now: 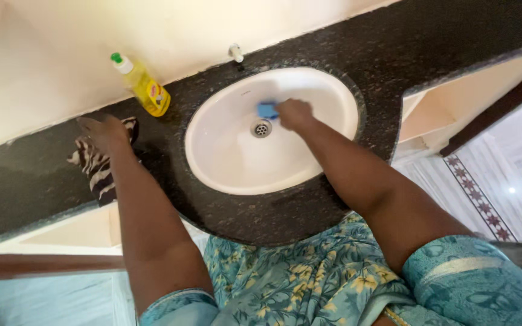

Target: The person scrubs a white bathroom sink with a blue brush and yellow liquid soap, then wipes the surrounding countertop with a patterned cloth. The person repeatedly scrubs the sink basin and wipes the counter area around the sink.

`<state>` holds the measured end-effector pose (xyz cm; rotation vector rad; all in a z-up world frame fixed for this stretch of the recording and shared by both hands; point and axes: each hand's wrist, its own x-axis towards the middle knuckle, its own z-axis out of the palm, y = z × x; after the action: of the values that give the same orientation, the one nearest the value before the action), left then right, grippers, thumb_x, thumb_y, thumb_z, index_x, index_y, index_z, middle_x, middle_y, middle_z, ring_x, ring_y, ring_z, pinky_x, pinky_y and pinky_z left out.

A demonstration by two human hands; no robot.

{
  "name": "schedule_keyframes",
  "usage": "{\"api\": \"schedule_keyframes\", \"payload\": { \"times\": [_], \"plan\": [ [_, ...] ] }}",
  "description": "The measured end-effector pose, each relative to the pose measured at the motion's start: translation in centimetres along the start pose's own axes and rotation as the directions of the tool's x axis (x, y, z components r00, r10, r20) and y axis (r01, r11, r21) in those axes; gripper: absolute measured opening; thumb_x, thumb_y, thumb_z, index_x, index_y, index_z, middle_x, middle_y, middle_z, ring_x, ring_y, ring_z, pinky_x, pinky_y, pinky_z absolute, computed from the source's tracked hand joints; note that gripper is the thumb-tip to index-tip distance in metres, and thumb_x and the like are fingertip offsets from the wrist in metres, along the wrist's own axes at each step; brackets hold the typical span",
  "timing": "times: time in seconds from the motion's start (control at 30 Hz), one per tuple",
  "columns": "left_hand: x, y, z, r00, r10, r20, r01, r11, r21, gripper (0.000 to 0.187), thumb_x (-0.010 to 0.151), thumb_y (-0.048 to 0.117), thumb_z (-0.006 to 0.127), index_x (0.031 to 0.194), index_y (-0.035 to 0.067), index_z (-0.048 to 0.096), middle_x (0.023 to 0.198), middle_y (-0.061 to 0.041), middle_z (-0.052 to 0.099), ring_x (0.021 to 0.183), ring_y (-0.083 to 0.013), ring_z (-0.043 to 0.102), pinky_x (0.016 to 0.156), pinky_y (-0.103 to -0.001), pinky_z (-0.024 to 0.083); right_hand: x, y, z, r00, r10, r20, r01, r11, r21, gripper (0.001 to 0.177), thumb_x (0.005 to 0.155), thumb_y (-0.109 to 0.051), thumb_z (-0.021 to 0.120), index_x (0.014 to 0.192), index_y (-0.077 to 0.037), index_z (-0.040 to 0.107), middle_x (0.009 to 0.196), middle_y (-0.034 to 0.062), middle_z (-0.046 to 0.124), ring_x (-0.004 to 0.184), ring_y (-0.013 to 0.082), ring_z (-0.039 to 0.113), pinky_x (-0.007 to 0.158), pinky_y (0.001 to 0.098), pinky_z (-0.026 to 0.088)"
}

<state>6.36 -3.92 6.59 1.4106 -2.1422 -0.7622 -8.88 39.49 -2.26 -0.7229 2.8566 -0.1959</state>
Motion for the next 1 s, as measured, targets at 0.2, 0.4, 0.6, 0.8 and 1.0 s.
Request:
{"api": "schedule_keyframes", "payload": {
  "times": [0.2,0.4,0.6,0.8,1.0],
  "plan": [
    [0.6,0.2,10.9,0.937,0.153,-0.316,-0.350,0.408,-0.843,0.110,0.099,0.077,0.041,0.169,0.005,-0.005,0.176,-0.025,0.007,0.163,-0.0363,0.018,0.132,-0.048,0.017,0.5,-1.0,1.1,0.887,-0.427,0.176,0.389,0.896,0.214,0.040,0.097,-0.027,0.066,0.137,-0.033,0.066,0.117,0.0104,0.073,0.105,0.0341,0.068,0.090,0.0477,0.053],
    [-1.5,0.6,11.3,0.899,0.357,-0.252,-0.430,0.624,-0.652,0.116,0.102,0.052,0.075,0.164,0.010,-0.013,0.167,-0.029,0.024,0.155,-0.0391,0.034,0.126,-0.045,0.032,-2.6,-1.4,-5.3,0.993,0.079,0.090,-0.084,0.995,0.053,0.040,0.104,-0.033,0.055,0.141,-0.048,0.059,0.117,0.0023,0.073,0.100,0.0235,0.074,0.083,0.0403,0.060],
    [-2.5,2.1,10.7,0.924,0.351,-0.155,-0.384,0.854,-0.352,0.090,0.089,0.032,0.089,0.156,0.010,0.033,0.145,-0.021,0.059,0.131,-0.0351,0.060,0.107,-0.042,0.049,-7.0,0.4,-11.2,0.947,0.230,-0.224,-0.225,0.973,0.046,0.040,0.104,-0.036,0.056,0.141,-0.050,0.059,0.101,0.0032,0.074,0.084,0.0240,0.072,0.074,0.0437,0.056],
    [-4.9,3.6,8.3,0.901,0.405,-0.159,-0.435,0.843,-0.317,0.058,0.082,0.023,0.089,0.133,0.011,0.062,0.126,-0.012,0.071,0.117,-0.0327,0.068,0.099,-0.043,0.053,-6.1,4.0,-11.2,0.890,0.300,-0.343,-0.289,0.954,0.084,0.038,0.100,-0.035,0.062,0.137,-0.046,0.064,0.105,0.0030,0.075,0.089,0.0287,0.072,0.077,0.0468,0.056],
    [-8.3,5.5,6.8,0.529,0.829,-0.179,-0.841,0.541,0.018,0.055,0.081,0.016,0.089,0.130,0.011,0.064,0.125,-0.010,0.069,0.120,-0.0345,0.061,0.102,-0.048,0.045,-2.2,2.1,-6.5,0.958,0.071,-0.277,-0.045,0.994,0.101,0.046,0.101,-0.026,0.062,0.143,-0.044,0.060,0.106,0.0071,0.074,0.092,0.0300,0.071,0.078,0.0477,0.056]
  ]
}}
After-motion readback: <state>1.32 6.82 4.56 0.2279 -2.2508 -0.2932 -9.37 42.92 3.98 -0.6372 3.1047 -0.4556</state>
